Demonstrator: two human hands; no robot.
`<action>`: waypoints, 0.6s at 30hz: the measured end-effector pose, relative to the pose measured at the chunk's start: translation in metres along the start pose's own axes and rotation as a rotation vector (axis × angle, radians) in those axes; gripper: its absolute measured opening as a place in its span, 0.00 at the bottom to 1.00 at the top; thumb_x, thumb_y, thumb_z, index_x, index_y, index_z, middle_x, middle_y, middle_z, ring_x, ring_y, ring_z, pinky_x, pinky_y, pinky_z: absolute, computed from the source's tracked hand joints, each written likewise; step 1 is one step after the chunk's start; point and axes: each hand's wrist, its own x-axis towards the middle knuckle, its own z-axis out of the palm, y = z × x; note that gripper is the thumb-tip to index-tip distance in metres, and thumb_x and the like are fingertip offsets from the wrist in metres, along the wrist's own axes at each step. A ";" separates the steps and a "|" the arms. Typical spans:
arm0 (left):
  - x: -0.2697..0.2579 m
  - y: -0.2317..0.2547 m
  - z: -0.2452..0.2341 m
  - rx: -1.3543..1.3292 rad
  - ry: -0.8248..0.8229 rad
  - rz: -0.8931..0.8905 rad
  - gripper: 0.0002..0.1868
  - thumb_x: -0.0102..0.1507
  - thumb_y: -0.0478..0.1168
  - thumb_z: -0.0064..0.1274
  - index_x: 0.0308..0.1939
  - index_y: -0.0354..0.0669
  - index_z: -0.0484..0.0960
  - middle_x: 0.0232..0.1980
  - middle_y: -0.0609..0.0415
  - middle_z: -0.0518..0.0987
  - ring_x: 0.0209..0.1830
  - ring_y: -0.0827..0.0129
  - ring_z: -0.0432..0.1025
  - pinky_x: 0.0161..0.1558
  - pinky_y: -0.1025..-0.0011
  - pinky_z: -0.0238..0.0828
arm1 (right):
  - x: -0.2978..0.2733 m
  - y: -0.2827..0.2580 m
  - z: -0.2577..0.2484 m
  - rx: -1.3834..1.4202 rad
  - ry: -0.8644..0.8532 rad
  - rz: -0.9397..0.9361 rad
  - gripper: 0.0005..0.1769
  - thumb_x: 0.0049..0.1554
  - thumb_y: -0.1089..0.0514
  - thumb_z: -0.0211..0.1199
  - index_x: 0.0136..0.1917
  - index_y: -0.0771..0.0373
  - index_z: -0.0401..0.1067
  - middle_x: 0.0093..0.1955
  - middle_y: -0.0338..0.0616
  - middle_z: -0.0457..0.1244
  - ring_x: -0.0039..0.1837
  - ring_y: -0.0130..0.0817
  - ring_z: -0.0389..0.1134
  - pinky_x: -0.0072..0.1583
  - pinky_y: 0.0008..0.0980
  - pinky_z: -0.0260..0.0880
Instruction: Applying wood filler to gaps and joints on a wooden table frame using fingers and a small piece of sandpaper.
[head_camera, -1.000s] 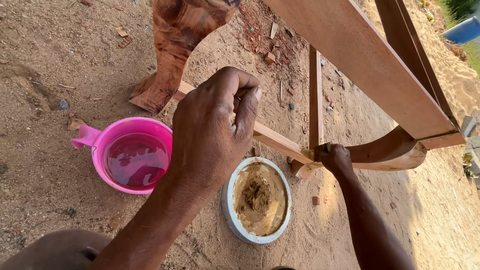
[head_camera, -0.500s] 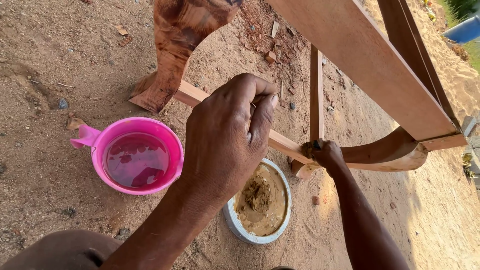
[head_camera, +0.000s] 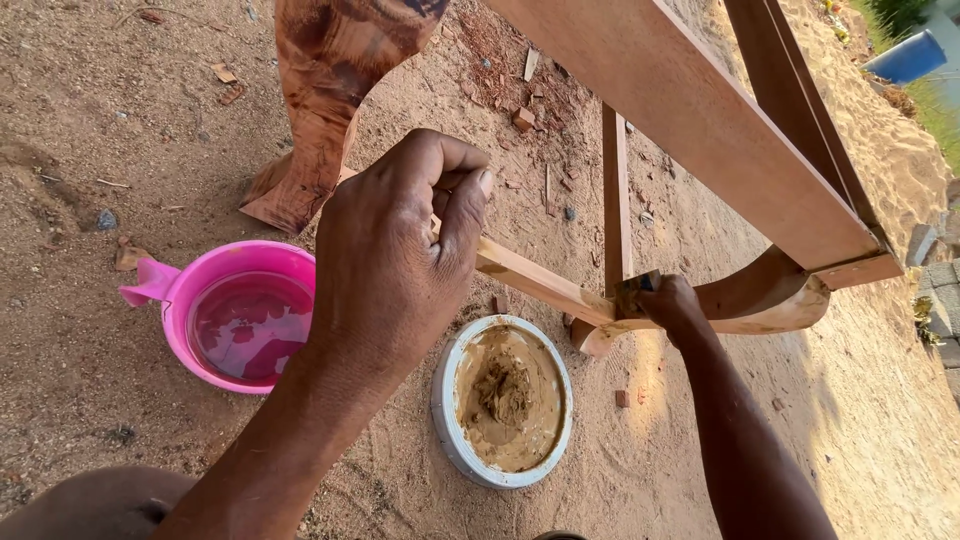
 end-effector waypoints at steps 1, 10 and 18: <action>0.001 0.000 0.001 -0.002 0.000 0.001 0.05 0.71 0.33 0.56 0.48 0.34 0.78 0.41 0.48 0.85 0.39 0.69 0.83 0.37 0.71 0.83 | 0.000 0.003 0.001 0.001 0.002 0.001 0.10 0.57 0.61 0.67 0.49 0.71 0.77 0.39 0.49 0.68 0.33 0.27 0.62 0.34 0.31 0.70; 0.000 -0.001 0.001 -0.026 0.003 -0.028 0.04 0.72 0.33 0.54 0.48 0.34 0.78 0.41 0.48 0.85 0.39 0.69 0.83 0.35 0.73 0.83 | 0.005 0.007 0.026 -0.191 0.013 -0.067 0.12 0.60 0.56 0.65 0.47 0.70 0.77 0.37 0.48 0.68 0.33 0.30 0.64 0.34 0.35 0.70; -0.001 -0.005 0.001 -0.009 0.003 -0.034 0.04 0.72 0.33 0.54 0.48 0.36 0.78 0.41 0.50 0.84 0.37 0.70 0.82 0.34 0.72 0.80 | -0.009 0.000 0.038 -0.200 -0.030 0.043 0.25 0.56 0.41 0.70 0.46 0.68 0.78 0.36 0.42 0.66 0.32 0.27 0.62 0.34 0.34 0.67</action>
